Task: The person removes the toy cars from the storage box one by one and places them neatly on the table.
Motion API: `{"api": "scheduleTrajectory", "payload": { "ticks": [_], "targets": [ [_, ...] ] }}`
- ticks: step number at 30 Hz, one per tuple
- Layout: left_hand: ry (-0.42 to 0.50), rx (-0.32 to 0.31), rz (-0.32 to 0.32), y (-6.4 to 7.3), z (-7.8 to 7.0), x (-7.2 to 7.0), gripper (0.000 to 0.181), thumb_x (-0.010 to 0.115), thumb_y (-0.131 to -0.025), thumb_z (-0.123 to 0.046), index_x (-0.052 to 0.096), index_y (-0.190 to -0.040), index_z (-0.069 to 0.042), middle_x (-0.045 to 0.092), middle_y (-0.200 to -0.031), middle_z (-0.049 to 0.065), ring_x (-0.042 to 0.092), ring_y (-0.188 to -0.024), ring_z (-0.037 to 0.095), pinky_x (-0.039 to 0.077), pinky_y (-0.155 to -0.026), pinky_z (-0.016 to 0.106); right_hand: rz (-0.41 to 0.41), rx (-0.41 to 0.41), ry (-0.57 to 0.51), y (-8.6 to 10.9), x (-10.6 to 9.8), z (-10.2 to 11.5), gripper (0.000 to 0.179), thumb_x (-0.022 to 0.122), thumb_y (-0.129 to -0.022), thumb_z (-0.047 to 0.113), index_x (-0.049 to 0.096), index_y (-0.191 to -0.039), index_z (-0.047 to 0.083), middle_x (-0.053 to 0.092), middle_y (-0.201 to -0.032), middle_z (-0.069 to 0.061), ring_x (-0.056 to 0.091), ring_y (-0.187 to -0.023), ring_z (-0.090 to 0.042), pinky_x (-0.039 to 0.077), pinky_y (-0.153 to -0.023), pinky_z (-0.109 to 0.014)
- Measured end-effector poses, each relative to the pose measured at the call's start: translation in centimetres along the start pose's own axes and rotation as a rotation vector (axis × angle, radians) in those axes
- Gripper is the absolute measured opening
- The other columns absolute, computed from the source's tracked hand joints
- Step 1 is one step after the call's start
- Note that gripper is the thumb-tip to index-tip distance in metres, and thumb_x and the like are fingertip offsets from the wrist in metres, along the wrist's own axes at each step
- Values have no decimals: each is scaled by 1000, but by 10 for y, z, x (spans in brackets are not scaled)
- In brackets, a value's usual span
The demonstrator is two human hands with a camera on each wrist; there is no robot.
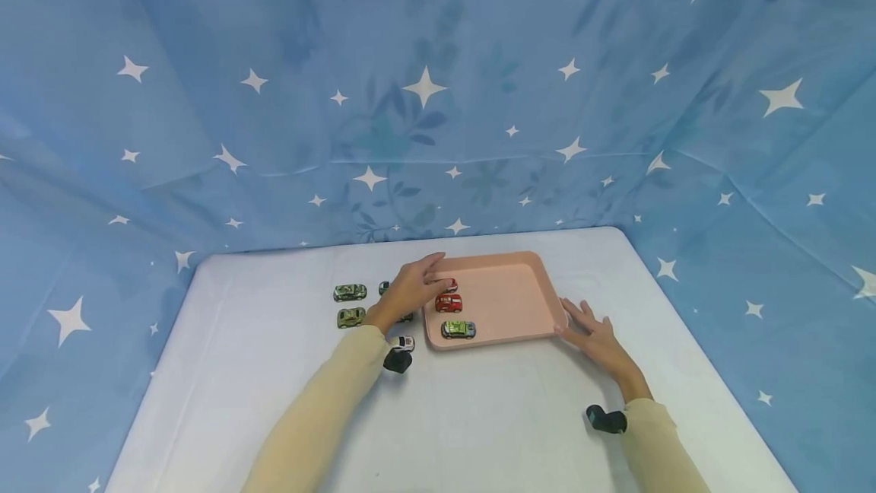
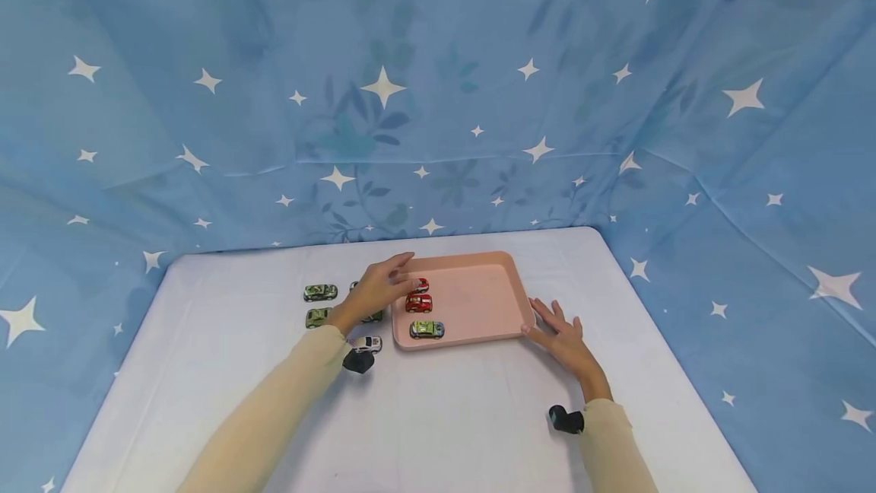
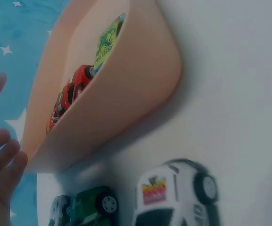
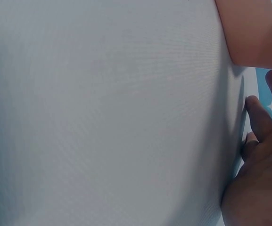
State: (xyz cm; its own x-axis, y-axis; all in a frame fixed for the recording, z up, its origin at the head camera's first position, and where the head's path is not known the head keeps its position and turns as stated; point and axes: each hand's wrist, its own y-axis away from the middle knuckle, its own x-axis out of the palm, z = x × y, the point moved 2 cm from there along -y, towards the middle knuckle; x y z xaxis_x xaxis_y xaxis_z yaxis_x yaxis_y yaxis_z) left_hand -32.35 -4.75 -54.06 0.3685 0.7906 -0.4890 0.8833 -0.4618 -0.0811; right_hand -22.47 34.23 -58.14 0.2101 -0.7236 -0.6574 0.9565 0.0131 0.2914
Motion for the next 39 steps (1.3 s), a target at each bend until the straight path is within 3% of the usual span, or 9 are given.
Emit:
{"api": "scheduleTrajectory", "payload": {
  "ticks": [3, 9, 14, 17, 19, 20, 24, 27, 39],
  "targets": [
    [-66, 19, 15, -8, 0, 0, 64, 71, -107, -23, 46, -162, -6, 50, -161, 17, 57, -140, 37, 48, -113, 50, -1, 4, 6, -1, 0, 0, 89, 67, -100, 55, 30, -171, 15, 2, -175, -27, -20, -156, -54, -14, -115, -79],
    [-314, 35, 104, -20, -2, 1, 55, 67, -109, -21, 52, -159, -7, 56, -157, 12, 51, -146, 31, 40, -120, 47, -6, -8, -3, -2, 0, 2, 89, 67, -100, 54, 30, -171, 14, 5, -175, -26, -16, -159, -50, -15, -118, -75],
    [-450, 26, 140, -23, -4, 2, 43, 68, -108, -18, 62, -149, -5, 73, -119, 12, 67, -101, 24, 52, -93, 41, -5, -16, -7, -1, 2, 1, 88, 67, -100, 53, 31, -171, 14, 5, -175, -26, -15, -159, -50, -16, -119, -72],
    [-495, 42, 148, -23, -3, 4, 22, 69, -107, -16, 71, -125, -3, 63, -86, 8, 55, -75, 20, 46, -75, 40, -3, -10, -4, 0, 3, 0, 88, 67, -101, 54, 30, -171, 14, 4, -175, -26, -17, -158, -51, -16, -118, -74],
    [-519, 69, 145, -24, -4, 4, 11, 71, -106, -15, 68, -103, -4, 53, -76, 4, 48, -69, 17, 43, -69, 39, -6, -13, 4, 0, 3, 0, 88, 66, -101, 53, 30, -171, 14, 4, -175, -27, -16, -159, -51, -16, -119, -73],
    [-530, 103, 134, -25, 2, 5, 16, 71, -106, -17, 64, -95, -7, 49, -74, 2, 45, -67, 16, 41, -67, 38, -7, -13, 7, 0, 2, 0, 88, 66, -101, 53, 30, -171, 14, 4, -175, -27, -16, -159, -51, -16, -119, -73],
    [-596, 135, 133, -27, 2, 7, 30, 72, -105, -17, 56, -80, -12, 48, -73, -1, 43, -66, 15, 41, -65, 38, -8, -2, 15, 0, 2, -1, 88, 66, -101, 54, 30, -171, 15, 3, -175, -27, -17, -158, -52, -15, -117, -76],
    [-650, 105, 158, -29, -2, 9, 31, 72, -105, -15, 58, -77, -13, 53, -74, 0, 47, -67, 16, 44, -66, 37, -4, 15, 19, -1, 2, -2, 88, 65, -101, 56, 29, -171, 16, 3, -175, -26, -19, -157, -53, -14, -116, -79],
    [-701, 52, 157, -34, 1, 19, 9, 73, -105, -18, 78, -100, -13, 75, -101, 3, 67, -89, 18, 56, -82, 40, 7, 38, 29, 1, 2, -2, 90, 63, -101, 59, 27, -172, 17, 0, -176, -26, -23, -154, -57, -10, -111, -85]
  ]
}}
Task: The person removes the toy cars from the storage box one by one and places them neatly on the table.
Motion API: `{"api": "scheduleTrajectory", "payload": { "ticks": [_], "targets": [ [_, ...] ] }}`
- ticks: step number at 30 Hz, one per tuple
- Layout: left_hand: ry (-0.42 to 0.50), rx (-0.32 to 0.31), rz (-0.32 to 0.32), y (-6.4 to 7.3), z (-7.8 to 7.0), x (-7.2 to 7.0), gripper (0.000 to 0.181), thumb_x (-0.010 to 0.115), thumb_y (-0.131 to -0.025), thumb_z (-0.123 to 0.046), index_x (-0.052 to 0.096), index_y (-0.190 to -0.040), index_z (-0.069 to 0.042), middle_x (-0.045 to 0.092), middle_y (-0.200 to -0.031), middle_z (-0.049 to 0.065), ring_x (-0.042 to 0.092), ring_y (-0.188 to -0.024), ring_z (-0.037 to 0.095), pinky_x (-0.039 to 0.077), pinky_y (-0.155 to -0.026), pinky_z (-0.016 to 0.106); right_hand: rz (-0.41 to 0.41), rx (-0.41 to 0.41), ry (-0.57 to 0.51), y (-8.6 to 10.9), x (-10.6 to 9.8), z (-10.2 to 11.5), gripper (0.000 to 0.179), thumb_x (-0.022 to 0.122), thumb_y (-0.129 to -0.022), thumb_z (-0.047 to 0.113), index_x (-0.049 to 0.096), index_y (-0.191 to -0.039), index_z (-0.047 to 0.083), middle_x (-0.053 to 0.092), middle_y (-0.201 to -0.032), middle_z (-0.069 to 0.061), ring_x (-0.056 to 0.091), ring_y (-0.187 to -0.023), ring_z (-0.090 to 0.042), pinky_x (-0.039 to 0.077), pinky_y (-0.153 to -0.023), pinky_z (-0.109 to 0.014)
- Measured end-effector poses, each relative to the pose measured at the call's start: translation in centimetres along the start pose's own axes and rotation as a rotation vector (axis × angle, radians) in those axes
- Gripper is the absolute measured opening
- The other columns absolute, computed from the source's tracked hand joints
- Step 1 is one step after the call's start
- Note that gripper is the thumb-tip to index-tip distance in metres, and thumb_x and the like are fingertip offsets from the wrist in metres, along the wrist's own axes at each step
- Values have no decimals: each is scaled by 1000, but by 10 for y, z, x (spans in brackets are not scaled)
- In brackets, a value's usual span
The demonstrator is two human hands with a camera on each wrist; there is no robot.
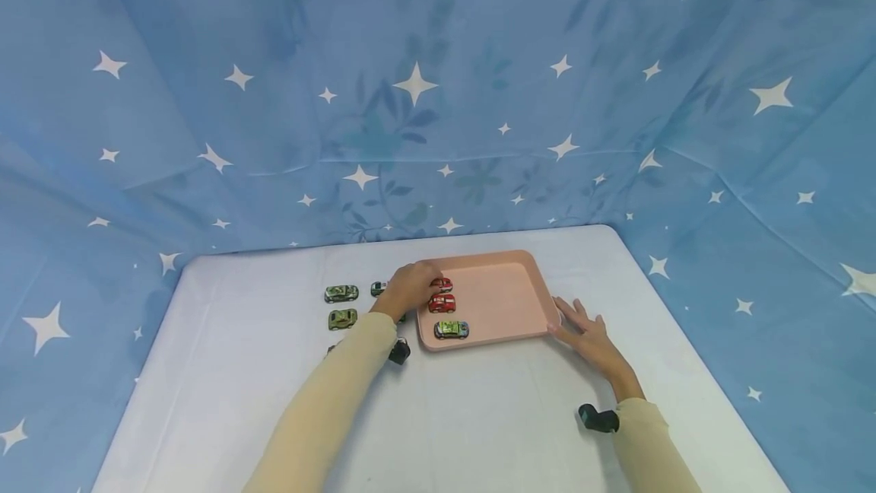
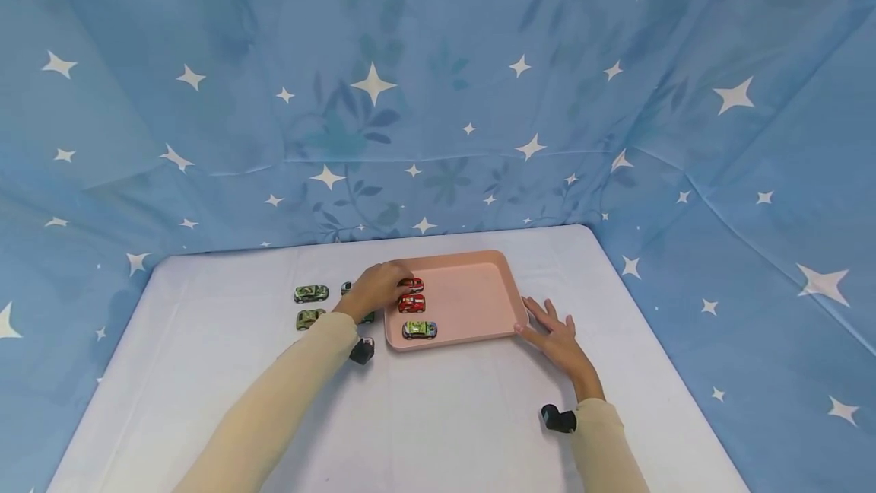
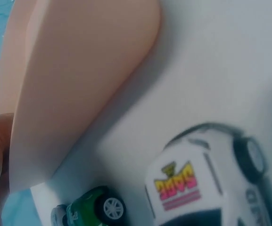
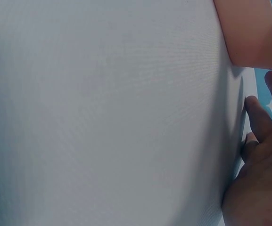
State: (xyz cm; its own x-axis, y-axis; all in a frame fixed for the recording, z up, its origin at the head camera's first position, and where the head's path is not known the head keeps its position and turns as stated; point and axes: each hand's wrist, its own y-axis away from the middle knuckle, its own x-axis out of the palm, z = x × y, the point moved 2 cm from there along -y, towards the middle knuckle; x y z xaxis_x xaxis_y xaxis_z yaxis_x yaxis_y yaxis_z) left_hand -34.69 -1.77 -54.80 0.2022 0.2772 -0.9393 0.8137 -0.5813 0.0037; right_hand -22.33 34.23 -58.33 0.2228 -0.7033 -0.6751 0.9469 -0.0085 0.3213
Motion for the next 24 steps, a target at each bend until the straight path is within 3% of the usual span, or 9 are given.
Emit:
{"api": "scheduleTrajectory", "payload": {
  "ticks": [7, 12, 17, 22, 24],
  "targets": [
    [73, 5, -27, 2, -1, 0, 17, 73, -104, -14, 81, -119, -8, 77, -119, 7, 71, -113, 25, 56, -99, 43, -9, -7, -13, 0, -1, 0, 89, 65, -101, 58, 29, -171, 17, 1, -175, -26, -22, -155, -56, -12, -112, -84],
    [201, -9, -59, 4, 4, 2, 16, 73, -105, -15, 80, -117, -8, 77, -114, 7, 71, -103, 25, 56, -94, 43, -6, 0, -20, -1, 1, 2, 89, 65, -100, 57, 29, -171, 17, 1, -176, -26, -21, -155, -55, -12, -113, -82],
    [337, -40, -85, 4, 8, 0, 29, 75, -104, -18, 78, -130, -7, 77, -122, 10, 72, -108, 25, 57, -97, 43, -1, 8, -13, -1, 1, 3, 89, 65, -100, 58, 29, -171, 17, 2, -176, -25, -21, -156, -55, -12, -114, -81],
    [404, -48, -88, 6, 9, -5, 36, 76, -103, -19, 75, -137, -8, 75, -131, 11, 71, -117, 24, 56, -101, 43, -1, 13, -11, 0, -1, 3, 90, 64, -101, 59, 28, -172, 18, 1, -176, -25, -22, -155, -55, -12, -113, -82],
    [422, -50, -95, 8, 10, -7, 36, 76, -103, -19, 75, -137, -9, 76, -127, 10, 73, -108, 23, 57, -96, 41, -1, 12, -15, 0, 0, 3, 89, 64, -101, 59, 28, -172, 18, 1, -176, -24, -22, -156, -54, -12, -114, -82]
  ]
}}
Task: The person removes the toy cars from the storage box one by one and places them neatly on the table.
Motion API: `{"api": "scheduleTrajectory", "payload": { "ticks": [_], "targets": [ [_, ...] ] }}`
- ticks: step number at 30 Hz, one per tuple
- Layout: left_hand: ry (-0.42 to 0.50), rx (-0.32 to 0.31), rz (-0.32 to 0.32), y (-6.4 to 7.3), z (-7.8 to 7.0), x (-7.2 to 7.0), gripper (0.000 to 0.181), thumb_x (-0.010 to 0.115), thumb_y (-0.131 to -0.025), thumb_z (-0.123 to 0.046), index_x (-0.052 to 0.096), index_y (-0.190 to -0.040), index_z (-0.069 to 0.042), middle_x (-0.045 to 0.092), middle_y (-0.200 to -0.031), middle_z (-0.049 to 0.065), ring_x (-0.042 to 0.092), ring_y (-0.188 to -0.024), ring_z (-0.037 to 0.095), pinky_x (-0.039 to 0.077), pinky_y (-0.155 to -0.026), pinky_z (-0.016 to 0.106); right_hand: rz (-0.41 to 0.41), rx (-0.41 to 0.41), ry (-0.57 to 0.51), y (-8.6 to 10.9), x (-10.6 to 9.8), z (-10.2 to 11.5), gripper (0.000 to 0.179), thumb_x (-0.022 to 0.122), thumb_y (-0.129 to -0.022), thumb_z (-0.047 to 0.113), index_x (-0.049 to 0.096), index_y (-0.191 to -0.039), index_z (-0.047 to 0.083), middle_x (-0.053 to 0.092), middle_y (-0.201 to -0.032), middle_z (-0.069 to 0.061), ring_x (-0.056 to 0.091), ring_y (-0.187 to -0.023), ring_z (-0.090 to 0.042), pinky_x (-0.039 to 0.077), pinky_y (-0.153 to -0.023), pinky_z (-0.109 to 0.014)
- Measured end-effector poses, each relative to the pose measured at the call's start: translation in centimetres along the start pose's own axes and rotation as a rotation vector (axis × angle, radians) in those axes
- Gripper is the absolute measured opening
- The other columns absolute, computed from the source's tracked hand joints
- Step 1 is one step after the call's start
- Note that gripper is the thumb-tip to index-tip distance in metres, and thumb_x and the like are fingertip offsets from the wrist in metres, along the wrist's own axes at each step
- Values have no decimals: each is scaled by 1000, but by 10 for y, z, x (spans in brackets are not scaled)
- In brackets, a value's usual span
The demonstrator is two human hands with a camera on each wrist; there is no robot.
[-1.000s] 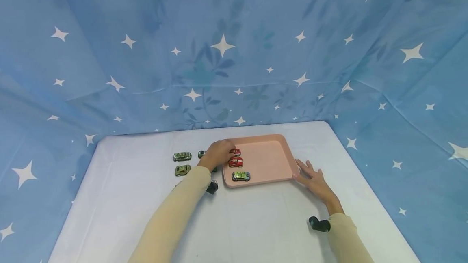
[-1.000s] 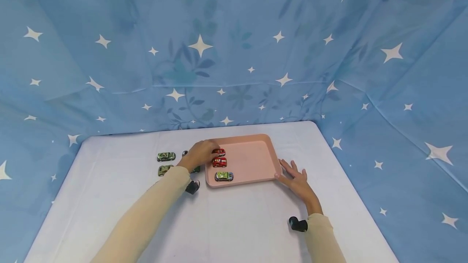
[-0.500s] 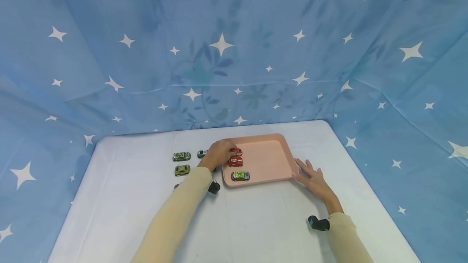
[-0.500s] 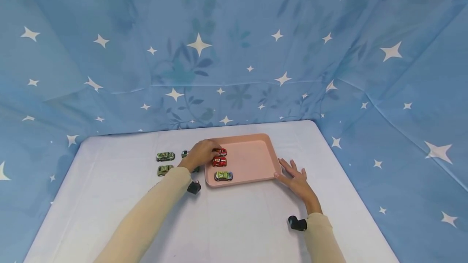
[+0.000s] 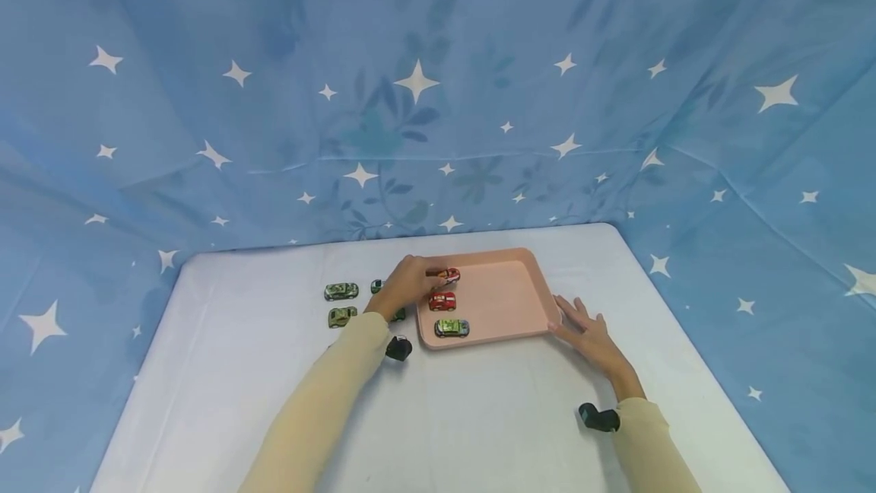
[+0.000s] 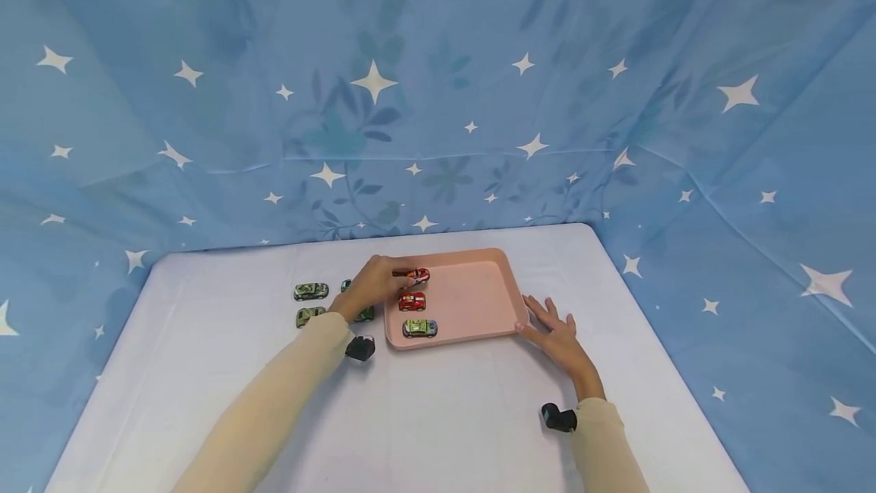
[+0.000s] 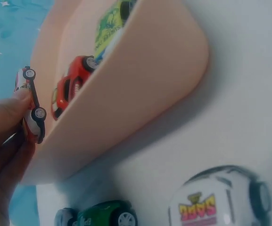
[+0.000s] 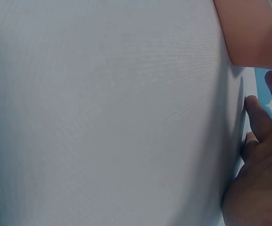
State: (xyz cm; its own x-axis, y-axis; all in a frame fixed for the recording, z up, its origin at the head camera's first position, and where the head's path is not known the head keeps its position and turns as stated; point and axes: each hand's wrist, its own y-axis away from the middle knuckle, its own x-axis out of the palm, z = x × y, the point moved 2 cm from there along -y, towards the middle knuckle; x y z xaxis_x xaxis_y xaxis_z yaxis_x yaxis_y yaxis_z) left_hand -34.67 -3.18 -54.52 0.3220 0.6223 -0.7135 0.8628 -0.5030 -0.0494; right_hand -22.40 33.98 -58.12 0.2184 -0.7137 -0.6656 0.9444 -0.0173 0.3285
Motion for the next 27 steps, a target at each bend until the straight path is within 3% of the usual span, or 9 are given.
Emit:
{"api": "scheduleTrajectory", "payload": {
  "ticks": [2, 5, 9, 12, 21, 27],
  "targets": [
    [30, 1, -14, 2, 0, -4, 35, 76, -103, -20, 75, -137, -11, 78, -121, 8, 72, -93, 22, 57, -88, 39, 3, -6, -6, 0, 0, 0, 89, 64, -101, 58, 28, -172, 18, 1, -176, -25, -22, -156, -53, -12, -115, -81],
    [70, 15, -41, 5, 1, -12, 35, 77, -102, -21, 76, -136, -12, 79, -117, 5, 67, -84, 17, 54, -80, 37, 6, -15, -5, 0, 0, 0, 89, 65, -101, 57, 28, -172, 18, 1, -176, -26, -21, -156, -54, -12, -115, -81],
    [125, 26, -70, 14, 4, -25, 33, 77, -103, -22, 77, -135, -13, 77, -124, 4, 71, -102, 12, 58, -88, 37, 5, -9, -2, 1, -1, -1, 90, 65, -101, 58, 27, -172, 18, 0, -175, -26, -23, -155, -56, -11, -112, -84],
    [150, 15, -80, 25, 9, -37, 32, 76, -103, -21, 77, -134, -12, 76, -127, 6, 73, -105, 17, 59, -88, 40, 5, 1, -14, -1, 1, -1, 90, 65, -101, 58, 27, -172, 18, -1, -176, -26, -24, -155, -55, -12, -111, -84],
    [67, 21, -120, 50, 28, -63, 34, 77, -102, -18, 76, -134, -7, 75, -129, 11, 72, -119, 29, 58, -98, 49, 17, 19, -6, 0, 1, -2, 91, 64, -101, 59, 26, -172, 19, -3, -176, -24, -25, -154, -55, -11, -110, -85],
    [67, 15, -140, 67, 47, -81, 34, 76, -103, -17, 75, -134, -5, 76, -128, 12, 70, -122, 33, 56, -101, 53, 13, 5, -5, 1, 2, -1, 90, 65, -101, 57, 26, -172, 18, -2, -176, -25, -25, -154, -55, -12, -111, -84]
  ]
}}
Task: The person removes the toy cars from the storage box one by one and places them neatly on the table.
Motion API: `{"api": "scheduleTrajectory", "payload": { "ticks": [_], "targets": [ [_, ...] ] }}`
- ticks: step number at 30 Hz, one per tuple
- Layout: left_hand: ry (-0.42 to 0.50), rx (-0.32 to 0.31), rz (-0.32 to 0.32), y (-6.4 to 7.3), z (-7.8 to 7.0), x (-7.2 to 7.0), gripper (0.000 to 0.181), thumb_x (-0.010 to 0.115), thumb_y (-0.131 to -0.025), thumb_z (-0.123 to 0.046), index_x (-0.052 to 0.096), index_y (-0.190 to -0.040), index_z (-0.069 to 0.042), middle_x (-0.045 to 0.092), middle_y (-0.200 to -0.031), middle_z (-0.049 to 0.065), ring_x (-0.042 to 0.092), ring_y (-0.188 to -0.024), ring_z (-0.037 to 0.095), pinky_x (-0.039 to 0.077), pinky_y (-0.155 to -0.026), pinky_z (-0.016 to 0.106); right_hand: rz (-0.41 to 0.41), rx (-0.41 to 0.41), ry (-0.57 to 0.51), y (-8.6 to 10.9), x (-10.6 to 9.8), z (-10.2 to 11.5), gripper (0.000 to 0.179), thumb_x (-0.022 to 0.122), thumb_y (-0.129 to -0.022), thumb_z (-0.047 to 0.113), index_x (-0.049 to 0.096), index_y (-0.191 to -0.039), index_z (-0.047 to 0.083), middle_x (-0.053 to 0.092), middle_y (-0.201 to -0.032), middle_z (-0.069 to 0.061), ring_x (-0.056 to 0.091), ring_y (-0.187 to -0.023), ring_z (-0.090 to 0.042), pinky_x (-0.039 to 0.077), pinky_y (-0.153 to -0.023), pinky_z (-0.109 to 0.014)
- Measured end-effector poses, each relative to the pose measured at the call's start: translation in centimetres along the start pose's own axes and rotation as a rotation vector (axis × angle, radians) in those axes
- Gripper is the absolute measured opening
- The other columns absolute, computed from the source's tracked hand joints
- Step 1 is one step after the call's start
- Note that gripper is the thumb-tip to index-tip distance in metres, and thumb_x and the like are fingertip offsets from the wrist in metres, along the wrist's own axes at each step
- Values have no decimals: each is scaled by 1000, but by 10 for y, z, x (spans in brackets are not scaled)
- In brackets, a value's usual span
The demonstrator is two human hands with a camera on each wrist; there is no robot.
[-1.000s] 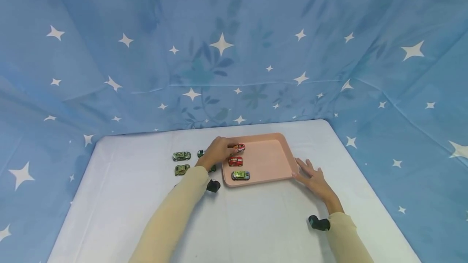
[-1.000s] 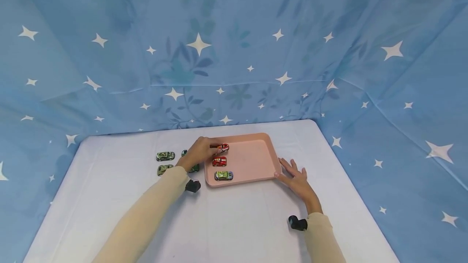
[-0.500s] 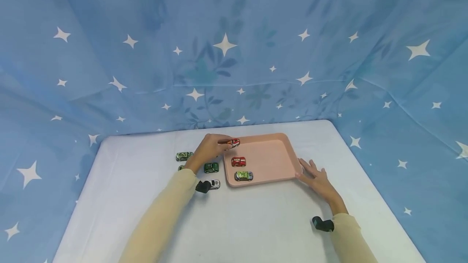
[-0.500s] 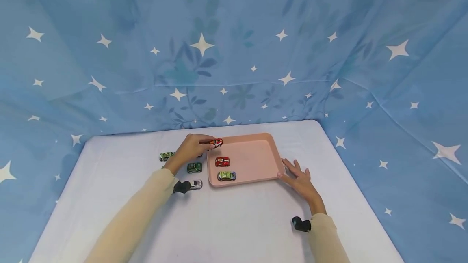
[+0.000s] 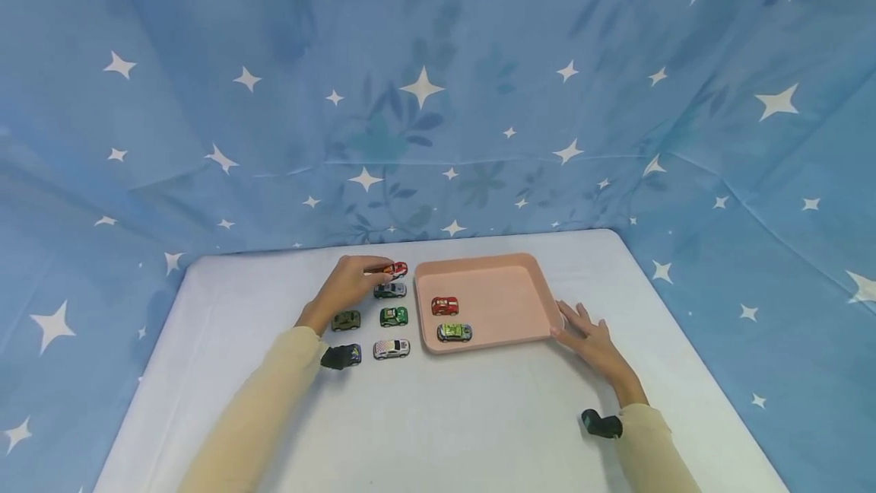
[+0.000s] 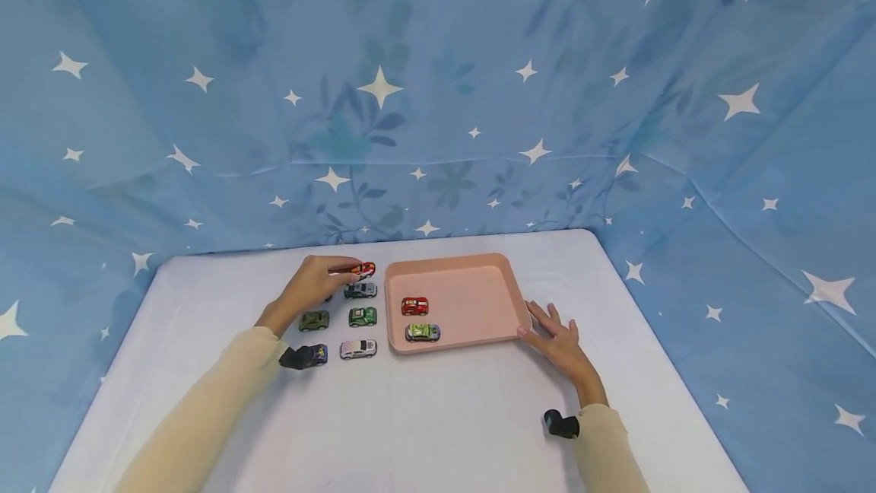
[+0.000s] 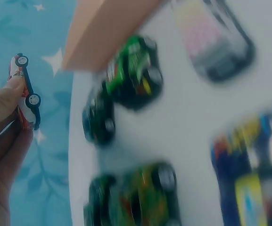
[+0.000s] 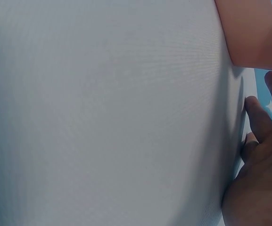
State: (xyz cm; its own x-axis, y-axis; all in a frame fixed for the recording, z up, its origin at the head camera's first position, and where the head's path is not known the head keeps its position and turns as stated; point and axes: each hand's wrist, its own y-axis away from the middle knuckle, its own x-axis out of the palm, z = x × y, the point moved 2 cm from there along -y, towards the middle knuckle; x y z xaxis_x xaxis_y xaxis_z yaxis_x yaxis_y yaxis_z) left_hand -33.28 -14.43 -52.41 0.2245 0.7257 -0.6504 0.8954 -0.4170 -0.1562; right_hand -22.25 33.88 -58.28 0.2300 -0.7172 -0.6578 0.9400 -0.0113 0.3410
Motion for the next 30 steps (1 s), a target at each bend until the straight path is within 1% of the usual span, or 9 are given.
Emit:
{"api": "scheduleTrajectory", "payload": {
  "ticks": [6, 10, 16, 21, 25, 30],
  "targets": [
    [-27, -47, -9, 23, 22, -23, 34, 76, -102, -16, 75, -133, -3, 75, -128, 15, 69, -122, 37, 55, -102, 56, -1, -18, -26, -1, 6, -3, 90, 66, -101, 57, 28, -172, 17, 0, -176, -24, -24, -156, -52, -13, -113, -81],
    [-48, -82, -9, 34, 34, -36, 34, 75, -103, -15, 75, -134, -2, 74, -131, 16, 68, -124, 39, 54, -103, 57, 2, -20, -6, 0, 4, -4, 90, 65, -101, 58, 27, -172, 17, 0, -176, -25, -23, -155, -53, -12, -113, -82],
    [-90, -114, -37, 49, 51, -51, 32, 75, -103, -13, 75, -132, 0, 74, -130, 19, 69, -121, 40, 54, -101, 58, 13, -5, 4, 2, 1, -2, 90, 65, -101, 57, 26, -172, 17, -1, -176, -26, -25, -154, -55, -12, -112, -83],
    [-105, -155, -42, 64, 66, -63, 32, 75, -103, -12, 75, -132, 1, 74, -128, 20, 69, -120, 43, 54, -100, 60, -11, -42, 22, 0, 0, -2, 89, 65, -101, 55, 27, -172, 16, 1, -175, -27, -20, -156, -55, -13, -115, -80],
    [-138, -165, -44, 73, 75, -71, 31, 76, -102, -11, 76, -130, 2, 75, -124, 21, 70, -117, 43, 54, -99, 61, -13, -44, 19, 0, -1, -2, 89, 65, -101, 55, 27, -172, 16, 1, -175, -27, -21, -156, -54, -13, -115, -80],
    [-190, -153, -33, 81, 83, -80, 30, 77, -100, -8, 76, -127, 5, 75, -122, 25, 70, -113, 44, 54, -95, 62, -10, -33, 17, 0, -2, 0, 90, 65, -101, 55, 26, -172, 16, 0, -175, -27, -22, -155, -55, -13, -114, -82]
  ]
}}
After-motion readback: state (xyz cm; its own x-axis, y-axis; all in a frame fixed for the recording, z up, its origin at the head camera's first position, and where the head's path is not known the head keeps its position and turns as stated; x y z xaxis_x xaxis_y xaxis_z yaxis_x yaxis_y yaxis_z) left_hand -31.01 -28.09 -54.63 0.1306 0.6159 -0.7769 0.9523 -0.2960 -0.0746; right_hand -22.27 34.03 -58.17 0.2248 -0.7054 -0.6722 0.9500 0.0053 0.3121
